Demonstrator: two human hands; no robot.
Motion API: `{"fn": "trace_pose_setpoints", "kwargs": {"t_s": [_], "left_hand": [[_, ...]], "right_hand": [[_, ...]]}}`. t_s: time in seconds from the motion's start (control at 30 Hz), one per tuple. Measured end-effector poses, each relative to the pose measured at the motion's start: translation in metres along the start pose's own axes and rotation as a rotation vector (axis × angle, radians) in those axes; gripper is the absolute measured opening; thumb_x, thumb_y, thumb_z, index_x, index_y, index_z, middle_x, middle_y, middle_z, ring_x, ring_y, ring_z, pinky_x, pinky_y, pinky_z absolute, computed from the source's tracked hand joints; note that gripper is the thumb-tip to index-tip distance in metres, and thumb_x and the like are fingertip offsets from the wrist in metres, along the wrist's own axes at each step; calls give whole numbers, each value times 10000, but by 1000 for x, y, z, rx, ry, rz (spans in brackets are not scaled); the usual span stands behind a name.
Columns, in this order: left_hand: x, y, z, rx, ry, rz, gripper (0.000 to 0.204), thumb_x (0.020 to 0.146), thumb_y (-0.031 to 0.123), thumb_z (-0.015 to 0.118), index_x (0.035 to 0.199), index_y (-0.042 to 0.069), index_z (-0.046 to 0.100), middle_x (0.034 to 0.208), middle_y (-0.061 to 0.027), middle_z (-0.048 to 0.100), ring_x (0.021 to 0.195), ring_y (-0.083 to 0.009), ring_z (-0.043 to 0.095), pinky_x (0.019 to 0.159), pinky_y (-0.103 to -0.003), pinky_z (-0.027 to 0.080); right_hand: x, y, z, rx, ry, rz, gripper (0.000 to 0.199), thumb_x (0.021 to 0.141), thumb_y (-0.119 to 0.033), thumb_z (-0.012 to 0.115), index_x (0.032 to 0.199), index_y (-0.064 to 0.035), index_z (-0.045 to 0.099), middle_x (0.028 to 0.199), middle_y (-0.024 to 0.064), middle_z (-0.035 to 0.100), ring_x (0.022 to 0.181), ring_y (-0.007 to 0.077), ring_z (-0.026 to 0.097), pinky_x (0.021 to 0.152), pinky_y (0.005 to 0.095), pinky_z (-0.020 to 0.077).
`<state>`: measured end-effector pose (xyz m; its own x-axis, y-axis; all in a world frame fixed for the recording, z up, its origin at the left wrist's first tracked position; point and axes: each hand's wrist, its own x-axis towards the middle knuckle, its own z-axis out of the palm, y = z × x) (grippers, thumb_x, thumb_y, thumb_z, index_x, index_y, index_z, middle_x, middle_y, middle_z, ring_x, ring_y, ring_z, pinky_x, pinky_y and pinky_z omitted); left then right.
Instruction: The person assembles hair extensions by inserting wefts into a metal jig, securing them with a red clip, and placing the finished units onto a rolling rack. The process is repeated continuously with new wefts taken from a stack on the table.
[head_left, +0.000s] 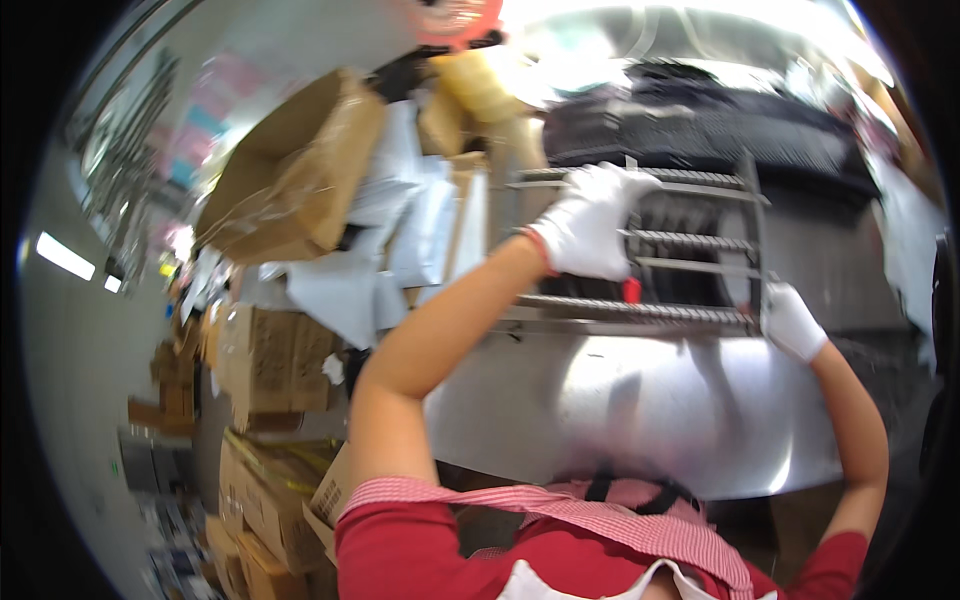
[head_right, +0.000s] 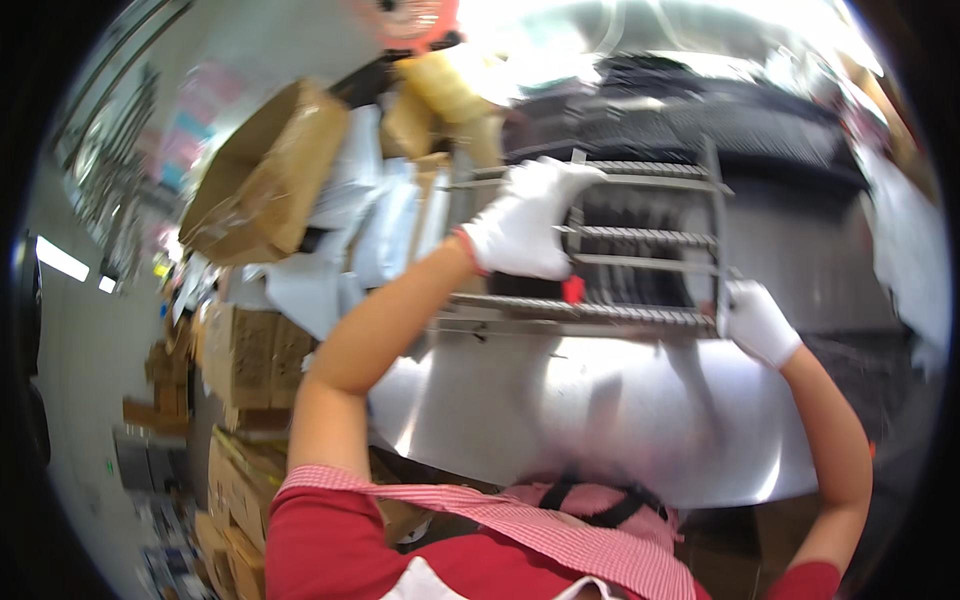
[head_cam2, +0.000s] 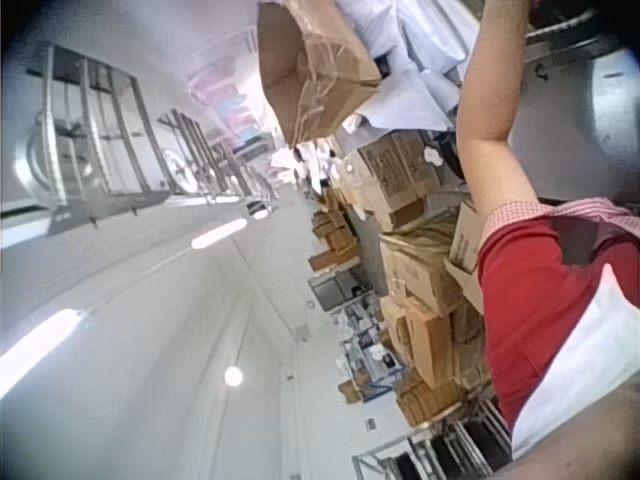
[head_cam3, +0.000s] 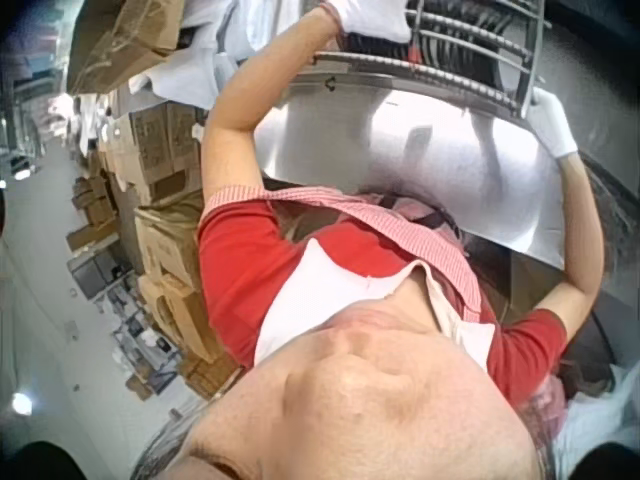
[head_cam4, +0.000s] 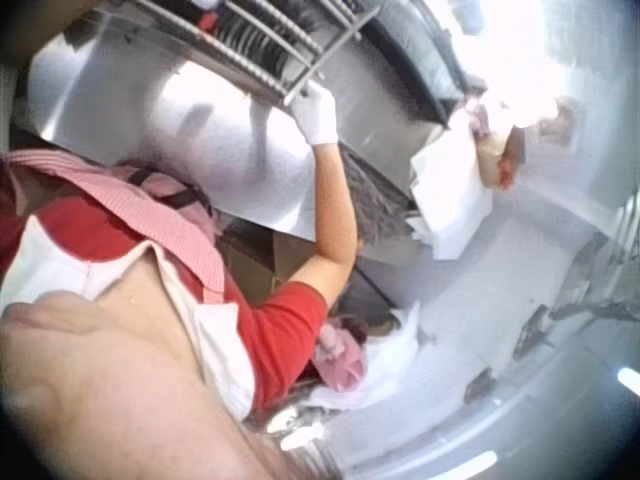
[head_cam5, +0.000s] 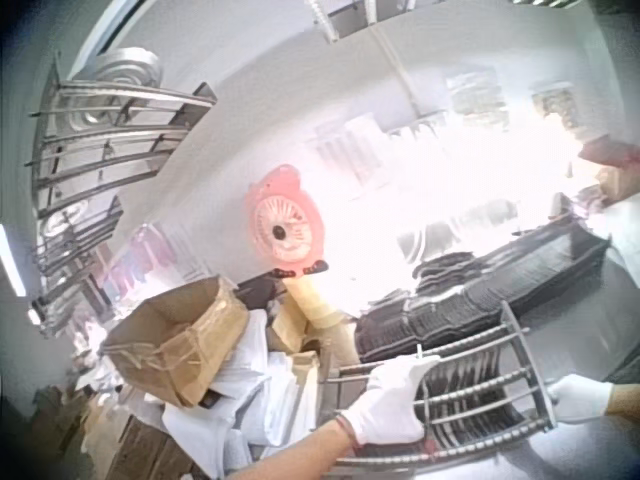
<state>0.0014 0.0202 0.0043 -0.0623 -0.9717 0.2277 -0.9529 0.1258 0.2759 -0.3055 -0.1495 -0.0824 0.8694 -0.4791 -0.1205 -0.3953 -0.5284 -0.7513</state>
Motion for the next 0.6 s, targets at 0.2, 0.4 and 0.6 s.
{"fn": "trace_pose_setpoints", "kwargs": {"t_s": [0.2,0.4,0.6], "left_hand": [[18,9,-27,-68,77,-6,901,538,160,758,1395,52,504,1219,-213,575,1193,-396,521,1060,-452,405],[-52,83,-45,-45,224,42,937,557,172,812,1408,-37,480,1341,-220,528,1276,-397,505,1121,-492,356],[-133,163,2,-70,-362,-256,776,548,64,671,1301,-47,517,1161,-210,494,1136,-387,447,983,-479,342]], "right_hand": [[-6,1,-6,-72,94,-28,146,902,-150,694,1026,-77,717,841,151,704,741,242,662,733,342,529],[-72,68,-78,75,-148,168,134,941,-139,647,1016,-58,723,853,60,706,798,147,633,764,306,514],[-154,218,-184,-760,76,457,228,897,-260,654,1042,-134,777,978,105,761,945,293,717,818,435,540]]}}
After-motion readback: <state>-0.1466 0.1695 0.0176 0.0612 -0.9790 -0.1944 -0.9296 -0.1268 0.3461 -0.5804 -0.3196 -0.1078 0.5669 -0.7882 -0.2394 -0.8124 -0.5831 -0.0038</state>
